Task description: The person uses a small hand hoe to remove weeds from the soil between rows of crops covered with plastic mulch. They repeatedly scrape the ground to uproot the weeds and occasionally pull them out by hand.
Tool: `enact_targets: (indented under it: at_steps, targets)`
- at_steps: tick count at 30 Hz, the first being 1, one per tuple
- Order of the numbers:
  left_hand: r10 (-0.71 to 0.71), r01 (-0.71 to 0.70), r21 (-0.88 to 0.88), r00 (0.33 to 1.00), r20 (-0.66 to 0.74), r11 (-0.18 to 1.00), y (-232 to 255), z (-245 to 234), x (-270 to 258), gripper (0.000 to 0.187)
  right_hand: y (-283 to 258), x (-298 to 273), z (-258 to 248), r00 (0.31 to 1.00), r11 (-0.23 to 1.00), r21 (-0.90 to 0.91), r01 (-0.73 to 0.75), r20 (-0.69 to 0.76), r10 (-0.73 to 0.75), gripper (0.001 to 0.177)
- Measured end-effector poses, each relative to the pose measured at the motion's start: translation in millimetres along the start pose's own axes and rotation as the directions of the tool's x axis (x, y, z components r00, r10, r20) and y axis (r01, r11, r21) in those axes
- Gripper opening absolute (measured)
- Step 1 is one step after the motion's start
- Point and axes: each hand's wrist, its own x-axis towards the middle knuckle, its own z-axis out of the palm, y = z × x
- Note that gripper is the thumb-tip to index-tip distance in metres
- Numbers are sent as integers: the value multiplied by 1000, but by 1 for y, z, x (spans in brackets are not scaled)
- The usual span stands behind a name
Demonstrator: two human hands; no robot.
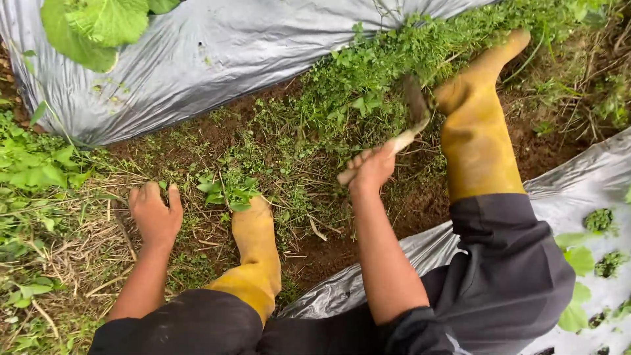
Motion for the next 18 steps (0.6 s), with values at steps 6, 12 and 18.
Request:
enact_targets:
  at_steps: [6, 12, 18]
  targets:
    - [47, -49, 89, 999, 20, 995, 2, 1, 3, 32, 21, 8, 53, 980, 988, 66, -140, 150, 128, 33]
    - [-38, 25, 104, 992, 119, 994, -8, 11, 1, 29, -2, 0, 32, 985, 994, 3, -111, 137, 109, 31]
    - [37, -35, -29, 998, 47, 999, 17, -10, 1, 31, 11, -32, 66, 959, 976, 23, -217, 193, 208, 33]
